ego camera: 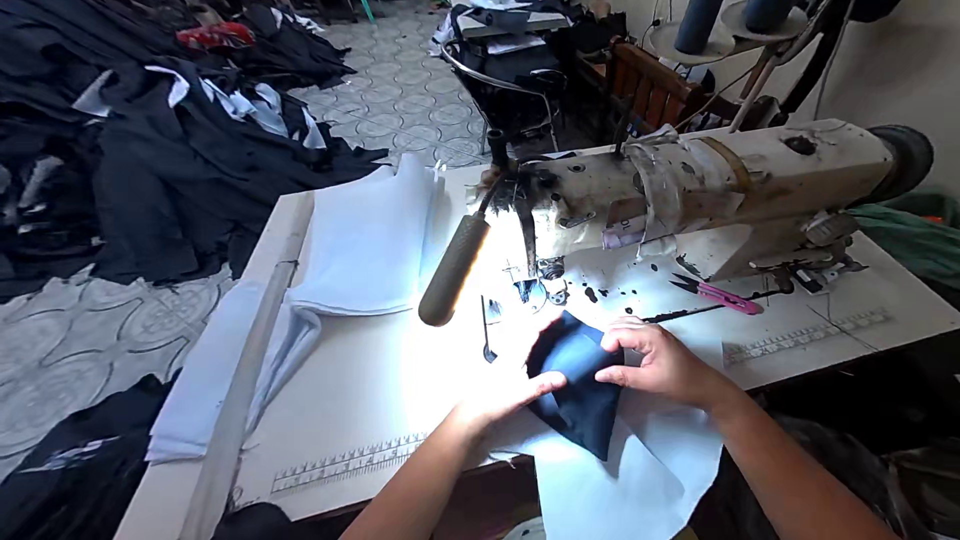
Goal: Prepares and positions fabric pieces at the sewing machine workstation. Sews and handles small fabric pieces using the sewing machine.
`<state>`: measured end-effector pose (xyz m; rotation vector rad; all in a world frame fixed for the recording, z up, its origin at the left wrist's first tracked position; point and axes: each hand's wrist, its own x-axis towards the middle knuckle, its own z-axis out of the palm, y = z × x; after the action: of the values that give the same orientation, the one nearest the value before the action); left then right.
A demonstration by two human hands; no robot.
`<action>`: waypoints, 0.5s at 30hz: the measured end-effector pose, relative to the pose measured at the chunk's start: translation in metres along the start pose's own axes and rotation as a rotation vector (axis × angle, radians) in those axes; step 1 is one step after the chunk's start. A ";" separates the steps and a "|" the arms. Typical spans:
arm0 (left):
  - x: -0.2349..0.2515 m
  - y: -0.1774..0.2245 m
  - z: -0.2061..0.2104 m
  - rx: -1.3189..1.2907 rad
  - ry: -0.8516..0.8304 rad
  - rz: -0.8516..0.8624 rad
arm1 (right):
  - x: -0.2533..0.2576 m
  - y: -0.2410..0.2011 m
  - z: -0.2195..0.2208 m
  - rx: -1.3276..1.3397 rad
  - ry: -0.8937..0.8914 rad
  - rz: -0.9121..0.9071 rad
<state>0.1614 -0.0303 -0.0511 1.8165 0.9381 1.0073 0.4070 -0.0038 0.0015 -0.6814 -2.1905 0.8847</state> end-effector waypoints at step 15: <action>-0.001 0.013 0.022 0.238 0.218 -0.276 | -0.062 -0.005 -0.055 0.031 0.036 0.716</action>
<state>0.1833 -0.0429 -0.0474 1.7261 1.4521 0.9628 0.4864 -0.0267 0.0107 -1.4969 -1.8976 1.2293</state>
